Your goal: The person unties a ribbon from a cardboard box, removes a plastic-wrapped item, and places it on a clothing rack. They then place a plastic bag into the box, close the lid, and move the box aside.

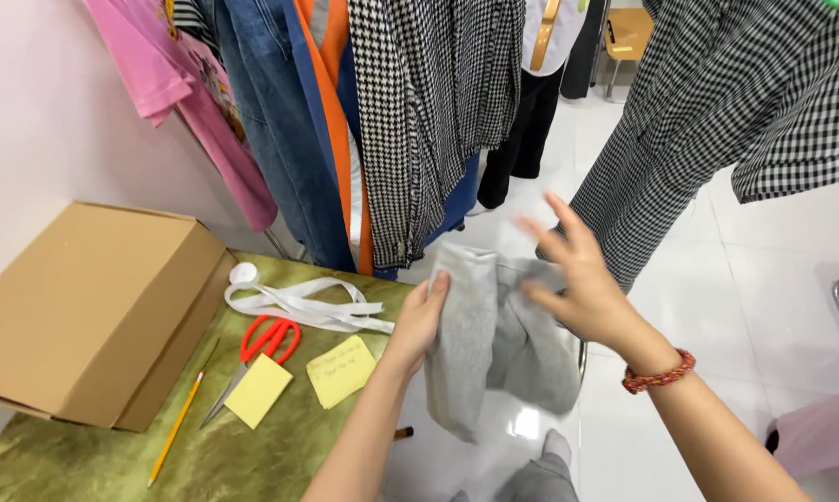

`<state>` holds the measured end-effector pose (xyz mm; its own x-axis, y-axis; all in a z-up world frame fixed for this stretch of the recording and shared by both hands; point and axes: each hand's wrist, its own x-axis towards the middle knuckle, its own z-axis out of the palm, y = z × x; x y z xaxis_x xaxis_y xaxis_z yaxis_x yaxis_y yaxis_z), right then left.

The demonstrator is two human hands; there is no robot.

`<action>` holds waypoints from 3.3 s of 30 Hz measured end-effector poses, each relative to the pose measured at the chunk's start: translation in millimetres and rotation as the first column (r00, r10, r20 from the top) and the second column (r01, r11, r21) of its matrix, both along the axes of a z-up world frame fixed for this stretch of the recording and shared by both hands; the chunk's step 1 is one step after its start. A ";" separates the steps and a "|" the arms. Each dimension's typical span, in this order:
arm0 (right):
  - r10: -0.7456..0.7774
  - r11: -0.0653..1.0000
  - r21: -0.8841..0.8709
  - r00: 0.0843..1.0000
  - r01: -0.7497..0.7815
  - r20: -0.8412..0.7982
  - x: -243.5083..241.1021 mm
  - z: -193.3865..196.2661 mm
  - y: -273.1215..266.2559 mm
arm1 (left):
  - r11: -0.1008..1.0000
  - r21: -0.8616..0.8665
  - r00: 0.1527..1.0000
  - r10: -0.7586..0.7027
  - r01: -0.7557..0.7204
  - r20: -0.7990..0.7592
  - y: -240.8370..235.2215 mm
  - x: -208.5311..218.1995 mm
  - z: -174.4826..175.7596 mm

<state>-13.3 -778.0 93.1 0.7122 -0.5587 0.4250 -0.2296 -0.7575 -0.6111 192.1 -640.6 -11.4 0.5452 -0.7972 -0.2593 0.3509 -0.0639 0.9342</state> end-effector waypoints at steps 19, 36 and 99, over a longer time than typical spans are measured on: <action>0.219 0.952 0.280 0.912 -0.123 -0.346 22.3 26.4 -53.2 | 0.932 -0.034 0.883 -0.329 0.360 0.335 3.6 -3.1 49.4; 0.070 0.260 0.965 0.997 0.000 -0.019 25.5 -39.3 -100.6 | 0.993 -0.116 0.037 0.115 0.031 0.993 -13.5 -56.3 53.6; -0.343 0.579 0.800 0.937 0.156 0.066 -46.8 -39.6 -104.6 | 0.996 -0.013 0.767 -0.058 0.085 0.640 -112.2 -45.4 25.7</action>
